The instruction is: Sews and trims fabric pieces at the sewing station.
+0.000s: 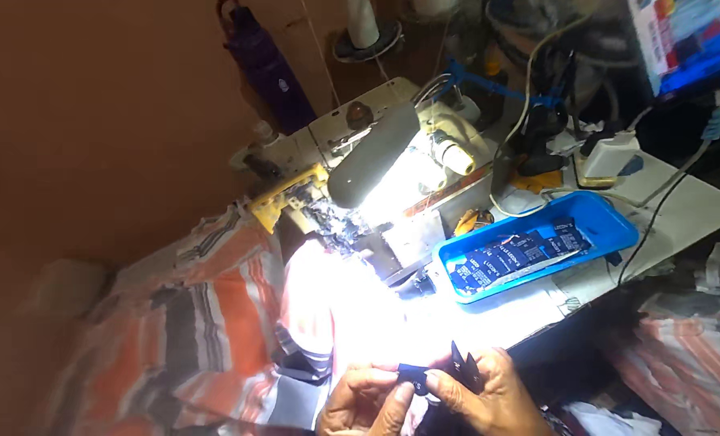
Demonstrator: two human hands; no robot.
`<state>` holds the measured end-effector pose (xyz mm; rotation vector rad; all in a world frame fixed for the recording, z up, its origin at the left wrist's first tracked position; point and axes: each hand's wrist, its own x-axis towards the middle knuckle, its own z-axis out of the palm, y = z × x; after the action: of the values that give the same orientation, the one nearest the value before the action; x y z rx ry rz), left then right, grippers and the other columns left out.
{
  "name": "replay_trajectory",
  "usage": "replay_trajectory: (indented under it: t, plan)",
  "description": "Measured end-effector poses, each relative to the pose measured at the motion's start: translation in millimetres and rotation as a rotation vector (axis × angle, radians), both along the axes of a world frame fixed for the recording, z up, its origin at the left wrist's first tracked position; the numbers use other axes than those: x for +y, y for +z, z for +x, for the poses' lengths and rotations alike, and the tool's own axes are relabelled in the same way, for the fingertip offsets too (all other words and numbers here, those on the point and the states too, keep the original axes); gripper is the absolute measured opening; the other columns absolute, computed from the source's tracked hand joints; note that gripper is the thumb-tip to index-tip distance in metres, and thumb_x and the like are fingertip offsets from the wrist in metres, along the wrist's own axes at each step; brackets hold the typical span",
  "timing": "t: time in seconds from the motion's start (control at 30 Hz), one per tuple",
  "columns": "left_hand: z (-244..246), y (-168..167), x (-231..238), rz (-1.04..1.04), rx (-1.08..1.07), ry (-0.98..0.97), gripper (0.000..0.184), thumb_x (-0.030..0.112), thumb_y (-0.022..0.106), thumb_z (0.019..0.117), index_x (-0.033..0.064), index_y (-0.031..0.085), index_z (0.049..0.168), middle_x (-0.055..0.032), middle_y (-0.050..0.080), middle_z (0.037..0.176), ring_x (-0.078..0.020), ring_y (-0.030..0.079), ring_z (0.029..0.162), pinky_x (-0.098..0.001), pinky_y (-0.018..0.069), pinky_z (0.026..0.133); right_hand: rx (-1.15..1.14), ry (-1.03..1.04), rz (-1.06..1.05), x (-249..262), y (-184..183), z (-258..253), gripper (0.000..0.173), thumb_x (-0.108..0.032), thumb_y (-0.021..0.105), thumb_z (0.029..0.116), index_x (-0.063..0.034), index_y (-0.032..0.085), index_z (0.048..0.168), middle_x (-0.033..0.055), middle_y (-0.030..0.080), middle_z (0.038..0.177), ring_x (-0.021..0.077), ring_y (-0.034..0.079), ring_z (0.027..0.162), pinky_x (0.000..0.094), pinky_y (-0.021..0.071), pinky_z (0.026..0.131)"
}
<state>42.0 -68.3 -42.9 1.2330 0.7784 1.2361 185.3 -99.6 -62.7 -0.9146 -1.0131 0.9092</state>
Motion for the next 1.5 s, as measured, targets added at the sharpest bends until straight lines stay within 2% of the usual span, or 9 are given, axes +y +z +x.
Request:
replay_trajectory:
  t: [0.27, 0.57, 0.67, 0.83, 1.0, 1.17, 1.27, 1.43, 1.5]
  plan:
    - [-13, 1, 3, -0.013, -0.021, 0.008, 0.031, -0.007, 0.075, 0.0818, 0.0162, 0.073, 0.103, 0.0065, 0.076, 0.1, -0.0021, 0.072, 0.086, -0.0192, 0.0608, 0.08, -0.064, 0.069, 0.023, 4, 0, -5, 0.013, -0.011, 0.072, 0.0888, 0.0013, 0.069, 0.093, -0.0078, 0.054, 0.063, -0.012, 0.043, 0.057, 0.0054, 0.0359, 0.053]
    - [-18, 5, 7, 0.046, 0.025, 0.034, 0.027, 0.005, 0.073, 0.0888, 0.024, 0.064, 0.106, 0.0131, 0.073, 0.093, 0.0023, 0.07, 0.081, -0.0158, 0.0589, 0.074, 0.109, 0.107, -0.012, 13, 5, -12, 0.004, -0.001, 0.07, 0.089, -0.0035, 0.068, 0.091, -0.0113, 0.063, 0.071, -0.0126, 0.051, 0.062, 0.0063, 0.0431, 0.058]
    - [-15, 19, 24, 0.157, 0.152, 0.052, 0.034, 0.0, 0.072, 0.088, 0.0226, 0.055, 0.108, 0.0159, 0.071, 0.093, 0.0041, 0.068, 0.08, -0.0141, 0.0578, 0.072, -0.01, 0.025, 0.062, 23, 3, -8, 0.007, -0.006, 0.066, 0.0935, 0.0014, 0.067, 0.092, -0.0064, 0.062, 0.075, -0.0122, 0.049, 0.066, 0.0054, 0.0416, 0.06]
    - [-6, 42, 102, 0.435, 0.591, 0.174, 0.039, 0.001, 0.071, 0.0779, 0.0042, 0.049, 0.109, 0.0124, 0.065, 0.082, 0.0083, 0.06, 0.068, -0.0095, 0.0517, 0.061, -0.359, -0.295, -0.017, 67, -6, -4, 0.025, -0.012, 0.065, 0.0917, 0.0011, 0.073, 0.111, 0.0065, 0.072, 0.099, -0.0022, 0.061, 0.077, 0.0122, 0.0496, 0.07]
    - [-4, 43, 130, 0.28, 0.827, 0.17, 0.038, 0.0, 0.075, 0.0771, 0.003, 0.052, 0.108, 0.0097, 0.06, 0.074, 0.0096, 0.057, 0.061, -0.0075, 0.0481, 0.058, -0.271, -0.099, -0.054, 67, -21, -21, 0.016, -0.006, 0.062, 0.0894, 0.0053, 0.071, 0.097, 0.0094, 0.069, 0.085, 0.0034, 0.063, 0.077, 0.0164, 0.0506, 0.072]
    - [-7, 40, 133, 0.269, 0.812, 0.191, 0.039, 0.0, 0.075, 0.0756, 0.0071, 0.05, 0.104, 0.0117, 0.063, 0.073, 0.0093, 0.059, 0.061, -0.0082, 0.0499, 0.058, -0.245, -0.126, 0.035, 59, -29, -23, 0.014, -0.003, 0.066, 0.0859, 0.0066, 0.073, 0.094, 0.0128, 0.072, 0.09, 0.0048, 0.066, 0.089, 0.0139, 0.0508, 0.084]
    - [-7, 39, 137, 0.243, 0.798, 0.194, 0.039, -0.002, 0.074, 0.0761, 0.0068, 0.051, 0.106, 0.0101, 0.065, 0.075, 0.0072, 0.062, 0.062, -0.01, 0.0518, 0.059, -0.318, -0.165, 0.064, 59, -28, -22, 0.011, -0.004, 0.067, 0.0839, 0.0045, 0.072, 0.09, 0.0126, 0.07, 0.086, 0.0078, 0.066, 0.085, 0.0152, 0.0509, 0.08]
    - [-7, 38, 138, 0.26, 0.822, 0.201, 0.039, 0.0, 0.075, 0.0773, 0.0069, 0.052, 0.107, 0.0098, 0.066, 0.077, 0.0069, 0.063, 0.065, -0.0105, 0.0523, 0.06, -0.409, -0.173, 0.079, 58, -30, -25, 0.045, -0.003, 0.07, 0.0772, 0.011, 0.063, 0.119, 0.0139, 0.069, 0.087, 0.0131, 0.066, 0.08, 0.0201, 0.0531, 0.077]
    - [-7, 35, 137, 0.291, 0.809, 0.215, 0.036, -0.001, 0.075, 0.0776, 0.0067, 0.053, 0.105, 0.0095, 0.065, 0.078, 0.0071, 0.062, 0.065, -0.0103, 0.0523, 0.061, -0.555, -0.2, 0.132, 60, -29, -24, 0.039, -0.007, 0.071, 0.0764, 0.0089, 0.065, 0.111, 0.0144, 0.069, 0.084, 0.0192, 0.068, 0.077, 0.0264, 0.0549, 0.072]
